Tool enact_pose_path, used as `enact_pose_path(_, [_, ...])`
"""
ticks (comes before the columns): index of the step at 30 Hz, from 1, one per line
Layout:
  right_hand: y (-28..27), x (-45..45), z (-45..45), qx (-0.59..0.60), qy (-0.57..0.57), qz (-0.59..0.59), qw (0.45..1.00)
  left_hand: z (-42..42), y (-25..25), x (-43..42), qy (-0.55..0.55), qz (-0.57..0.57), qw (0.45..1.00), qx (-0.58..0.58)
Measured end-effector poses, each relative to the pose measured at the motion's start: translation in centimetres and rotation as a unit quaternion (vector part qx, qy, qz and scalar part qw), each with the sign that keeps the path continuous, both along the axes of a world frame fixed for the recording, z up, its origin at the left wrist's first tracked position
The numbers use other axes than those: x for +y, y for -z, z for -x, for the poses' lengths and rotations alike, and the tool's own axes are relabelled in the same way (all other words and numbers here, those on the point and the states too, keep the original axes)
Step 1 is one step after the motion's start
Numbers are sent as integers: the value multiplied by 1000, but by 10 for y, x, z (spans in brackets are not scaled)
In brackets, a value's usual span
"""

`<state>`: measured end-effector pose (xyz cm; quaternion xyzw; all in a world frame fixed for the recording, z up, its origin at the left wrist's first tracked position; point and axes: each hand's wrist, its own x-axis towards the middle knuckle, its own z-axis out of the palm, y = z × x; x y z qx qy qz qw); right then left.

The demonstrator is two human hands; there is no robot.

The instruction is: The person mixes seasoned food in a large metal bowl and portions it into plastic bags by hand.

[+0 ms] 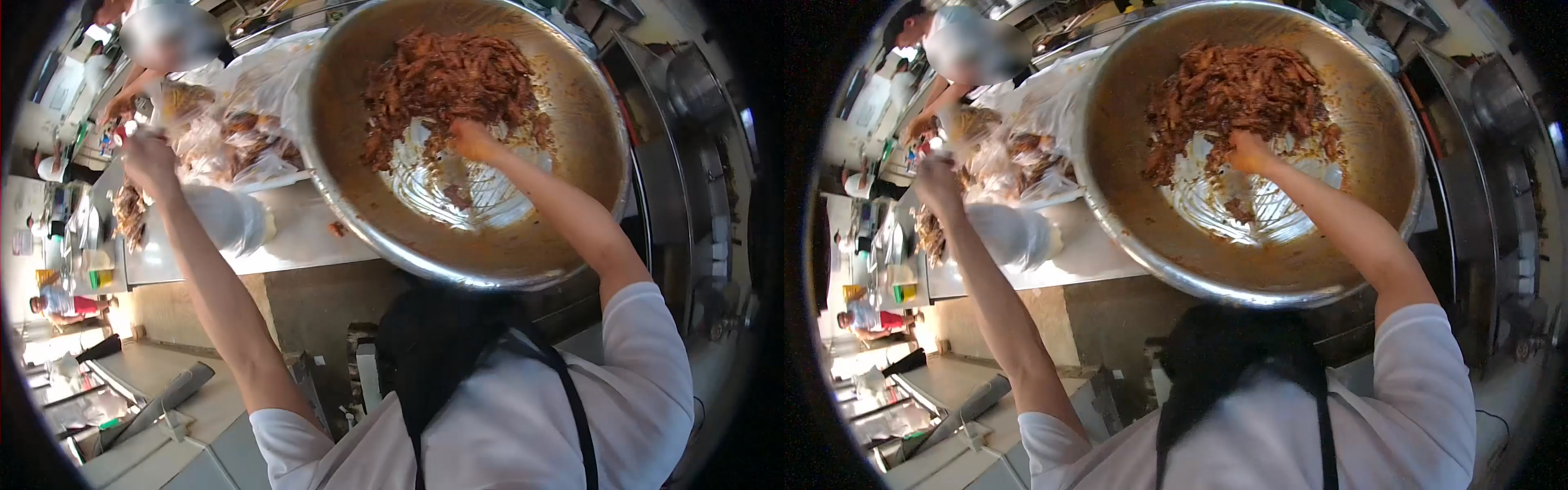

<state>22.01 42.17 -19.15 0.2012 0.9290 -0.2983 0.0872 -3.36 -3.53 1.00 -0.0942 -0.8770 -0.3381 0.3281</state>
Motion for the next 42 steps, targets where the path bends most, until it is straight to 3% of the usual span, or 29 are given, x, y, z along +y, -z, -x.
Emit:
enact_pose_path(1, [-2, -6, -13, -48, -8, -30, 998, 14, 34, 5, -38, 136, 988, -70])
enact_pose_path(3, [-2, -29, -35, -138, -52, -27, 989, -3, 77, 38, 7, 73, 989, -130])
enact_pose_path(4, [16, -43, -40, -111, -75, -33, 990, -32, 66, 60, 13, 80, 979, -188])
enact_pose_path(5, [35, -58, -46, -84, -97, -39, 991, -35, 82, 62, 53, 51, 985, -158])
enact_pose_path(6, [49, -71, -54, 17, -109, -84, 990, -50, 73, 68, 82, 4, 982, -171])
enact_pose_path(9, [55, -45, -39, 47, -232, 6, 972, -115, 25, 84, 151, -131, 962, -187])
enact_pose_path(10, [62, -30, -29, 14, -175, -35, 984, -127, 14, 79, 159, -177, 957, -167])
enact_pose_path(12, [57, -8, -16, 91, -64, -10, 994, -137, 0, 55, 141, -178, 965, -129])
enact_pose_path(16, [49, 21, -59, 42, -239, -44, 969, -136, 2, -7, -73, -40, 995, 63])
enact_pose_path(17, [54, 29, -66, -18, -272, -70, 960, -140, 0, -14, -101, 113, 982, 111])
enact_pose_path(19, [40, 46, -90, -137, -340, -141, 920, -110, 51, -65, -47, 282, 958, 16])
enact_pose_path(20, [23, 45, -99, -199, -376, -181, 887, -99, 70, -72, -36, 209, 977, -8])
enact_pose_path(21, [16, 53, -106, -207, -358, -194, 890, -106, 65, -64, -12, 163, 987, -12])
enact_pose_path(22, [14, 60, -114, -199, -205, -111, 952, -108, 57, -63, -10, 198, 980, 17])
enact_pose_path(23, [32, 77, -106, -228, -186, -71, 953, -106, 54, -62, -7, 146, 989, 10])
enact_pose_path(24, [-6, 79, -103, -191, -248, -120, 942, -105, 45, -59, -28, 133, 991, 1])
enact_pose_path(25, [11, 103, -99, -125, -212, -79, 966, -105, 36, -56, -48, 120, 992, -8])
enact_pose_path(27, [-52, 107, -107, 3, -60, -34, 998, -96, 13, -59, -88, 104, 990, -19])
enact_pose_path(28, [-47, 129, -110, 121, -57, 30, 991, -94, 0, -62, -102, 103, 989, -35])
enact_pose_path(29, [-80, 132, -118, 121, 30, 39, 991, -92, -10, -65, -107, 104, 987, -59])
enact_pose_path(30, [-120, 134, -129, 175, 60, 59, 981, -90, -15, -66, -99, 107, 986, -82])
enact_pose_path(32, [-138, 171, -141, 290, 165, 23, 942, -76, 2, -77, 1, 43, 987, -157])
enact_pose_path(34, [-143, 220, -156, 432, 281, 68, 854, -72, 31, -87, 109, 103, 980, -127])
enact_pose_path(35, [-148, 241, -164, 423, 327, -138, 834, -68, 42, -98, 41, 321, 945, -43])
enact_pose_path(36, [-146, 270, -172, 459, 390, -26, 798, -87, 42, -78, -44, 405, 910, -72])
enact_pose_path(37, [-148, 284, -180, 515, 366, 82, 771, -91, 43, -72, -35, 371, 927, -50])
enact_pose_path(38, [-137, 308, -187, 405, 410, -161, 801, -94, 43, -68, -24, 334, 942, -27])
enact_pose_path(40, [-130, 335, -191, 71, 354, -289, 887, -99, 37, -60, -6, 291, 956, -25])
enact_pose_path(42, [-122, 322, -167, 302, 306, -378, 820, -97, 21, -46, -77, 247, 964, -58])
